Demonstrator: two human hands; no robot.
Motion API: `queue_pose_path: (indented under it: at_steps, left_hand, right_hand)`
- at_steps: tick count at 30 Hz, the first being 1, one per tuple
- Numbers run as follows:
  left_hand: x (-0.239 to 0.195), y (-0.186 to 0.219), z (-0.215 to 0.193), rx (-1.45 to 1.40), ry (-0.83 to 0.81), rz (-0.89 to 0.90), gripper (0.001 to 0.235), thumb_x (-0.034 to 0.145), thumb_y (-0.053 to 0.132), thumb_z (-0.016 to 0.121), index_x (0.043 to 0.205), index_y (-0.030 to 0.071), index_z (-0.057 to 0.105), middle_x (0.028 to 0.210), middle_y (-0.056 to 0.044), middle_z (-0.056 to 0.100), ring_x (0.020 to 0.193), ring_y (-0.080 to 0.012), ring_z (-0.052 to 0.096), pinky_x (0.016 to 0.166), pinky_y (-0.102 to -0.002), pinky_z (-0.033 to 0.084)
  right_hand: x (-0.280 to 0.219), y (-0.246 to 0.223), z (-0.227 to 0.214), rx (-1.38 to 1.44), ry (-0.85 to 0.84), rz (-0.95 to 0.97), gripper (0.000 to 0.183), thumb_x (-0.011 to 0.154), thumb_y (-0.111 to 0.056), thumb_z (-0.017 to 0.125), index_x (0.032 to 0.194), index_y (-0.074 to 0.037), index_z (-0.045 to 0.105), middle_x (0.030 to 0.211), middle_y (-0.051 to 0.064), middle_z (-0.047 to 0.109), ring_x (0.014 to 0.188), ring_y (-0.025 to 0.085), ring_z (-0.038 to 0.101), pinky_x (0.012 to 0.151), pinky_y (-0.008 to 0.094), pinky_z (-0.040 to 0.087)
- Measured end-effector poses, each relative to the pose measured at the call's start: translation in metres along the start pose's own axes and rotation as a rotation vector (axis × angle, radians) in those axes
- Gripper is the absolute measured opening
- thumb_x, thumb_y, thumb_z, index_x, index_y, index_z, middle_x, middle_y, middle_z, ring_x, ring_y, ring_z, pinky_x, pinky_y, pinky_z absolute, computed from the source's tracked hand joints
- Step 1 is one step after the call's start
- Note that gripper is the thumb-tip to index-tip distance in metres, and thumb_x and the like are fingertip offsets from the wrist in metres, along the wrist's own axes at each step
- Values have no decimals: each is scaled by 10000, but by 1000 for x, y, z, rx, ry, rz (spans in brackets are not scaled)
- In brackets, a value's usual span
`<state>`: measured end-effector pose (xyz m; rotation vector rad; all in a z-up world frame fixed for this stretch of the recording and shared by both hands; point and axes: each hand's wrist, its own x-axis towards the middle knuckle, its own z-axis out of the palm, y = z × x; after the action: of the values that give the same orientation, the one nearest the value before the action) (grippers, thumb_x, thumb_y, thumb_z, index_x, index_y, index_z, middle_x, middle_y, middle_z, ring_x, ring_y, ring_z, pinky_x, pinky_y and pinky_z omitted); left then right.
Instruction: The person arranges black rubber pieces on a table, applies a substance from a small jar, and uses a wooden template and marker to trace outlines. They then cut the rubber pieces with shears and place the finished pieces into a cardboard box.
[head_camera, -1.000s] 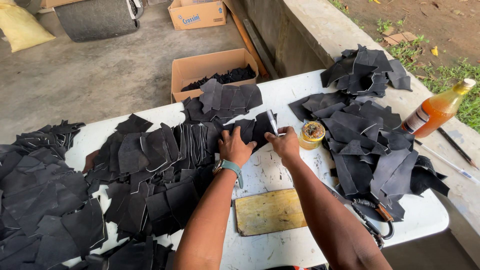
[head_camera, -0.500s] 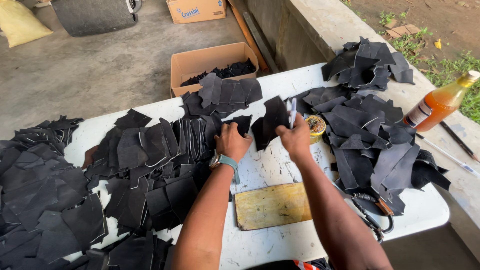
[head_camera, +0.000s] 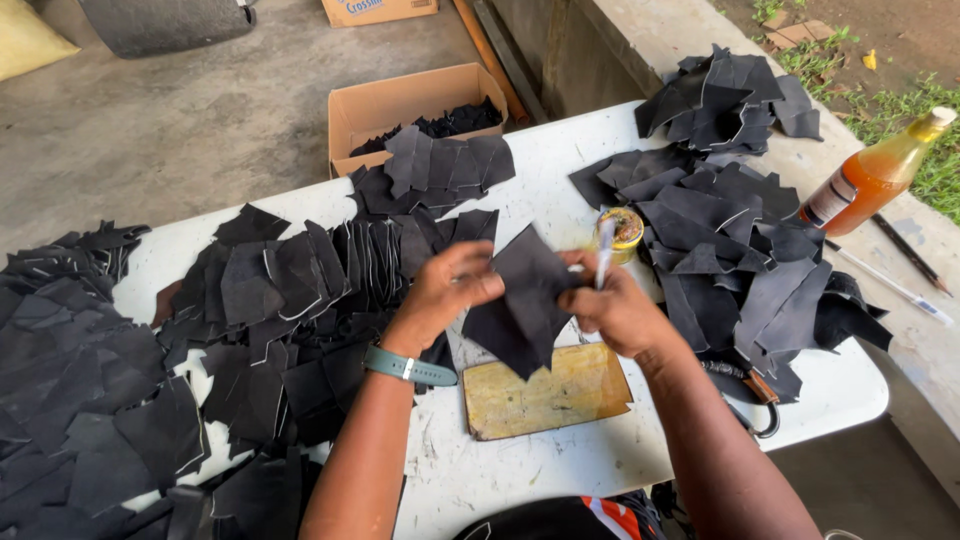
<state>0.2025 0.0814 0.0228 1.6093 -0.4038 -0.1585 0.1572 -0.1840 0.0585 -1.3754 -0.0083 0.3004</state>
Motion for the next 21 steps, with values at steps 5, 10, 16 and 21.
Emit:
queue_pose_path:
  at_steps: [5, 10, 16, 21]
  left_hand:
    - [-47, -4, -1, -132, 105, -249, 440, 764, 31, 815, 1154, -22, 618, 954, -117, 715, 867, -165, 687, 751, -307, 573]
    - [-75, -15, -31, -147, 188, -287, 380, 818, -23, 766, 1161, -9, 605, 895, -115, 717, 813, -146, 668, 723, -287, 551]
    - [-82, -4, -35, -201, 116, -291, 340, 862, 11, 733, 1171, -3, 593, 952, -121, 759, 889, -145, 705, 801, -278, 580]
    - [-92, -3, 7, -263, -384, -412, 446, 819, 36, 781, 1235, 10, 622, 1050, -112, 750, 993, -148, 700, 896, -284, 553]
  right_hand:
    - [-1, 31, 23, -458, -107, 20, 594, 788, -223, 835, 1332, -58, 667, 840, 53, 631, 713, 115, 563, 639, 276, 457]
    - [9, 14, 29, -1036, 60, -337, 839, 672, -403, 915, 1363, -67, 577, 1036, 109, 689, 964, 254, 683, 843, 420, 525]
    - [-67, -19, 48, -1178, 118, -820, 462, 788, -243, 834, 1202, -85, 703, 1029, 107, 711, 995, 340, 673, 867, 434, 501]
    - [-164, -19, 59, -1151, 31, -802, 435, 834, -241, 794, 1217, -67, 683, 1024, 98, 697, 982, 309, 658, 865, 409, 502]
